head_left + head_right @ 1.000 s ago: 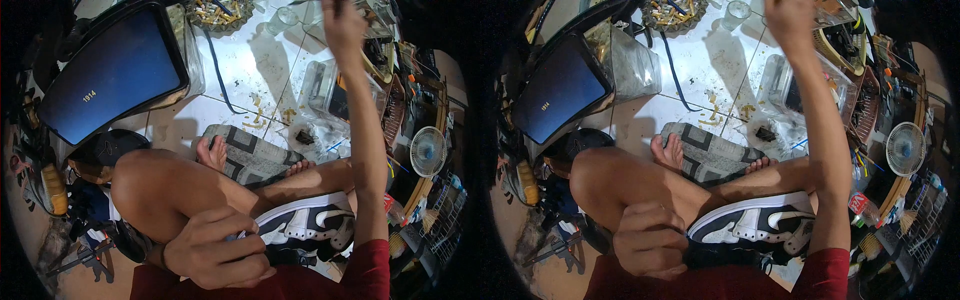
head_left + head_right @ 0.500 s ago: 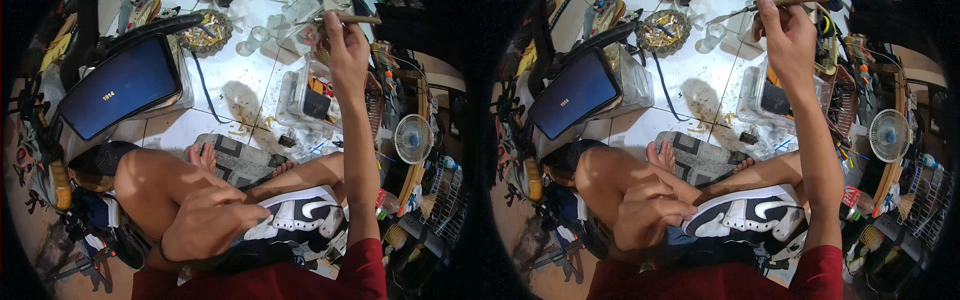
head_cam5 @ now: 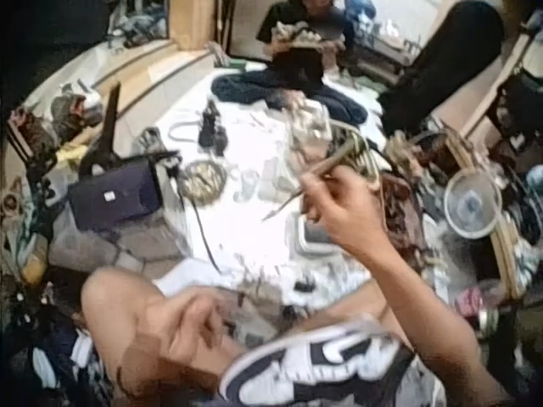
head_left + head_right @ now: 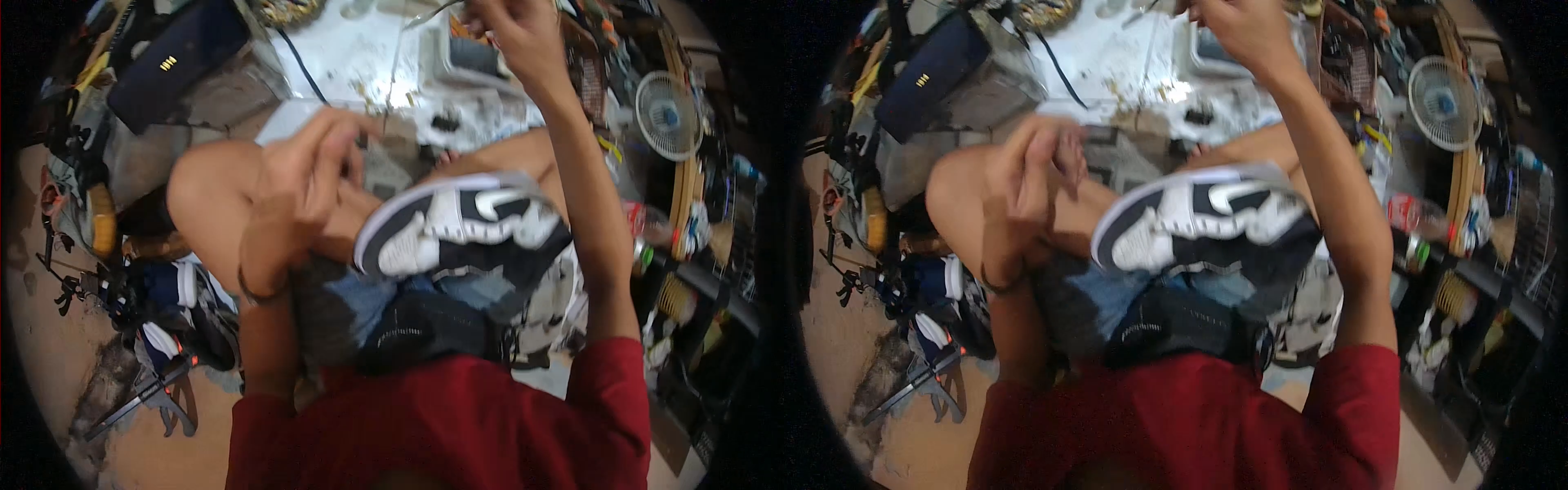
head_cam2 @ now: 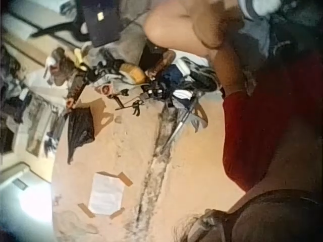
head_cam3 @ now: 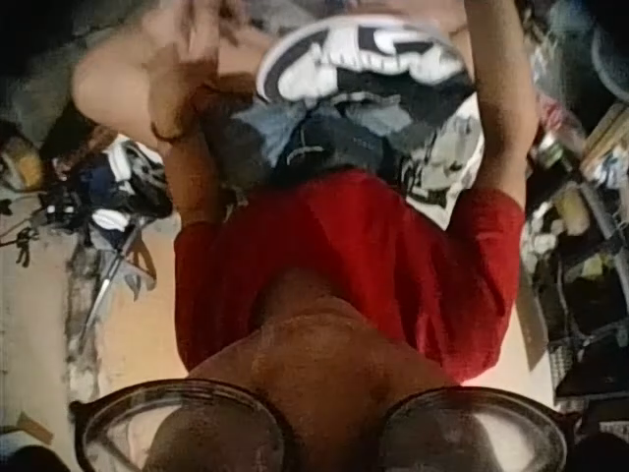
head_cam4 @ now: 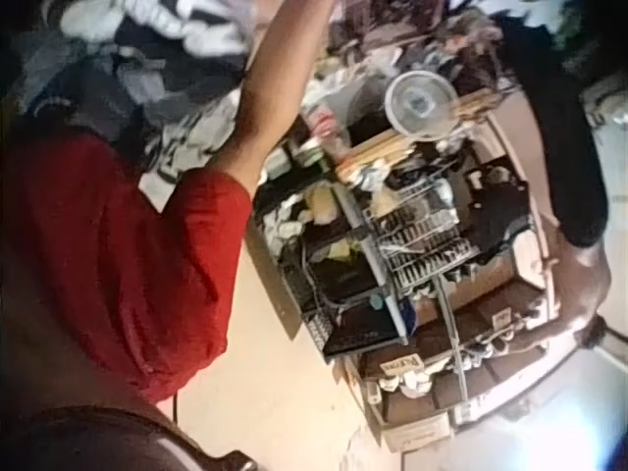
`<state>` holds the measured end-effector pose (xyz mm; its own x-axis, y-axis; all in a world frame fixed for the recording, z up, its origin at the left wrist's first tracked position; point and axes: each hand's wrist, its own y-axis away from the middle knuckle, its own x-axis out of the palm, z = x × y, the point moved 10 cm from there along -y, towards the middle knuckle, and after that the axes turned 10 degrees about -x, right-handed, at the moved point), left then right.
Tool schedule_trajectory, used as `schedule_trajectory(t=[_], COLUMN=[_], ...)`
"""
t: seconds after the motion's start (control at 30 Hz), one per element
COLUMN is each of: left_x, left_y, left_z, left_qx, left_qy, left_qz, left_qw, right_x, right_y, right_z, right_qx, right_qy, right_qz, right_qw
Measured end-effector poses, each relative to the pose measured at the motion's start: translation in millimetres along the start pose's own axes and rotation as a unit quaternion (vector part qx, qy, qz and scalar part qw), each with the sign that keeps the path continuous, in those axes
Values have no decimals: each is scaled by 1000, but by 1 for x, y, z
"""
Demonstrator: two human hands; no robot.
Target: The recorder is applying a liquid adhesive or paint to the white midsole of a black and white sneaker using a small brush tool.
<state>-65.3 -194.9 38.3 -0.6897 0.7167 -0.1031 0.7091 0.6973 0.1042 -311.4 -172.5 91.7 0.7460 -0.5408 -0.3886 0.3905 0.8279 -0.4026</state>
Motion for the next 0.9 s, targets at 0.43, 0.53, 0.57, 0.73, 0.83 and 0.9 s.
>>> schedule_trajectory(t=[0.43, 0.53, 0.57, 0.73, 0.83, 0.9], left_x=[88, 126, 132, 132, 126, 124], left_y=[53, 65, 67, 55, 43, 40], left_z=[5, 34, 31, 40, 56, 59], left_qx=[31, -90, -77, -48, -85, -86], left_qy=[-76, -132, -182, -188, -229, -238], left_qz=[62, 184, 195, 209, 207, 209], left_qw=[995, 970, 961, 958, 947, 945], right_x=[-68, -73, -76, -69, -47, -31], right_y=[229, 234, 230, 211, 199, 200], right_z=[5, 15, 23, 58, 69, 66], right_qx=[216, 178, 145, 20, 38, 159], right_qy=[-176, -192, -154, -142, -5, 19], right_qz=[-215, -220, -207, -190, -173, -163], right_qw=[936, 940, 955, 971, 984, 973])
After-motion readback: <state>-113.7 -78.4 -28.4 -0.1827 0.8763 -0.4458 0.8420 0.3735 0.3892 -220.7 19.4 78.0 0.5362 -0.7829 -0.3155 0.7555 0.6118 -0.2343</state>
